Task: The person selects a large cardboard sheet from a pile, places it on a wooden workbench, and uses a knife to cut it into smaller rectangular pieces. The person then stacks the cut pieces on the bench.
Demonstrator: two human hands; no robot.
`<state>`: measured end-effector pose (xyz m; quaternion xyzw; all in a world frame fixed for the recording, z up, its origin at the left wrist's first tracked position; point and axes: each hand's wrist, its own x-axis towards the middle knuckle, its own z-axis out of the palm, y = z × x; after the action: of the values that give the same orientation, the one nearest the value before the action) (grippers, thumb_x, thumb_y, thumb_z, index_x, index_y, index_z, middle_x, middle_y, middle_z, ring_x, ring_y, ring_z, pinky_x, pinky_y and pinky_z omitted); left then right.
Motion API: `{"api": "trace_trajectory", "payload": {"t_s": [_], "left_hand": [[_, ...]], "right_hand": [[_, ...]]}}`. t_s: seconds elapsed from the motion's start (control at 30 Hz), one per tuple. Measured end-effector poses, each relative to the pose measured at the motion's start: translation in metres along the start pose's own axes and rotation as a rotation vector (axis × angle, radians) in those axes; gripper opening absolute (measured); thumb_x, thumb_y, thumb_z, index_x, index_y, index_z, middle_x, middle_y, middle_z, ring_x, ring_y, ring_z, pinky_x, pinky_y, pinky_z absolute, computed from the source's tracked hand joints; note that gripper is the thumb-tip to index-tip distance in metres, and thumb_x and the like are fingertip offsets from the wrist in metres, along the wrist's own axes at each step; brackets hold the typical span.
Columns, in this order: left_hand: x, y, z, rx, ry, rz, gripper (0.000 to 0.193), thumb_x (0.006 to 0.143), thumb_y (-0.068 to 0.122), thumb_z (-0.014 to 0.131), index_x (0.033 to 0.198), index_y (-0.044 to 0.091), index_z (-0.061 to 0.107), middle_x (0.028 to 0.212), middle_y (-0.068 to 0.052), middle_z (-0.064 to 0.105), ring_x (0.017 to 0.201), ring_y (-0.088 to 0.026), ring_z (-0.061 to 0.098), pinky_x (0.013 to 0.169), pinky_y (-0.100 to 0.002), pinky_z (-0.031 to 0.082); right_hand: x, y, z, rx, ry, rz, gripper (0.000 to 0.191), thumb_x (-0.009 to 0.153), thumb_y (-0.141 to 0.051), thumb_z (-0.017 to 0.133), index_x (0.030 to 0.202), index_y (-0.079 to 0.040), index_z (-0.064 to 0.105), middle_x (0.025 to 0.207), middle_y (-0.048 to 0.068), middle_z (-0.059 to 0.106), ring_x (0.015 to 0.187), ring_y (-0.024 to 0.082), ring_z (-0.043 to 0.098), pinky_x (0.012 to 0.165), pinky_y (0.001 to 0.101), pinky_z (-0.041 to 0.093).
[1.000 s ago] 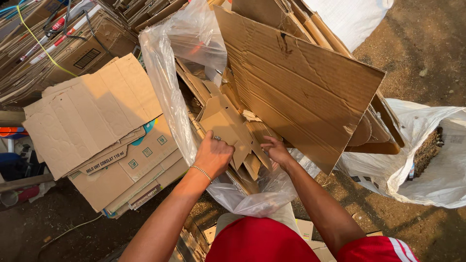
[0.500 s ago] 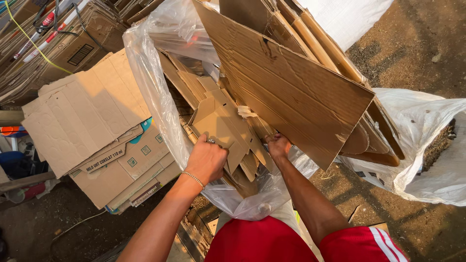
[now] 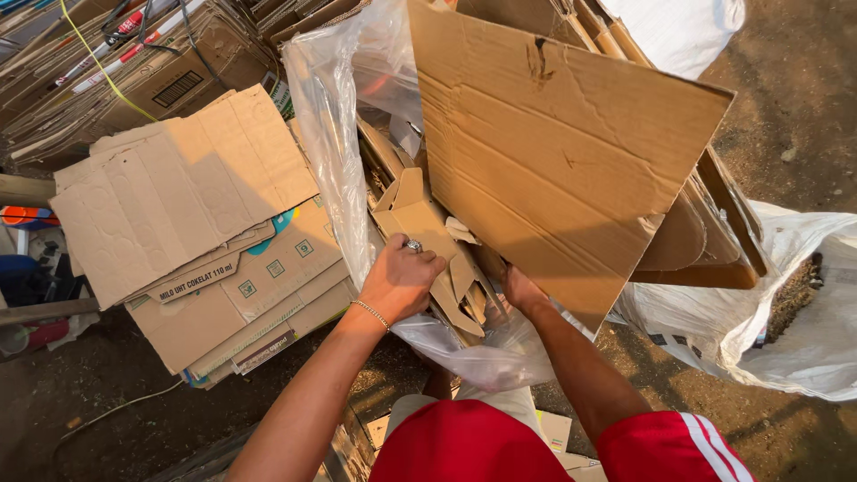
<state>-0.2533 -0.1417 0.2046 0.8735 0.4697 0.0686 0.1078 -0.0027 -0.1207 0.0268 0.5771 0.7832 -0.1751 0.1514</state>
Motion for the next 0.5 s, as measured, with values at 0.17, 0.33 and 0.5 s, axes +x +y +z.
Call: {"api": "trace_trajectory", "payload": {"t_s": [0.17, 0.33, 0.5], "left_hand": [[0.003, 0.001, -0.005, -0.049, -0.015, -0.012, 0.015, 0.067, 0.007, 0.069, 0.081, 0.010, 0.068, 0.077, -0.006, 0.071, 0.074, -0.026, 0.069, 0.082, -0.038, 0.043], [-0.006, 0.003, -0.011, -0.031, 0.111, 0.019, 0.013, 0.067, 0.004, 0.068, 0.078, 0.011, 0.067, 0.076, -0.008, 0.071, 0.073, -0.027, 0.068, 0.080, -0.036, 0.043], [-0.007, 0.004, -0.007, -0.016, -0.011, -0.026, 0.011, 0.069, 0.003, 0.068, 0.077, 0.010, 0.065, 0.077, -0.007, 0.071, 0.076, -0.026, 0.068, 0.083, -0.038, 0.043]], "right_hand": [[-0.044, 0.025, -0.006, 0.383, 0.346, -0.112, 0.048, 0.083, -0.023, 0.062, 0.127, -0.005, 0.067, 0.128, 0.026, 0.063, 0.118, 0.048, 0.058, 0.101, 0.0554, 0.045], [-0.047, 0.036, -0.022, 0.880, 0.161, 0.251, 0.044, 0.093, -0.032, 0.067, 0.128, -0.005, 0.065, 0.126, 0.021, 0.069, 0.117, 0.037, 0.063, 0.101, 0.0457, 0.047], [-0.052, 0.029, -0.033, 1.726, 0.477, 0.368, 0.049, 0.091, -0.032, 0.076, 0.124, 0.003, 0.065, 0.122, 0.010, 0.069, 0.107, 0.020, 0.063, 0.093, 0.0356, 0.049]]}}
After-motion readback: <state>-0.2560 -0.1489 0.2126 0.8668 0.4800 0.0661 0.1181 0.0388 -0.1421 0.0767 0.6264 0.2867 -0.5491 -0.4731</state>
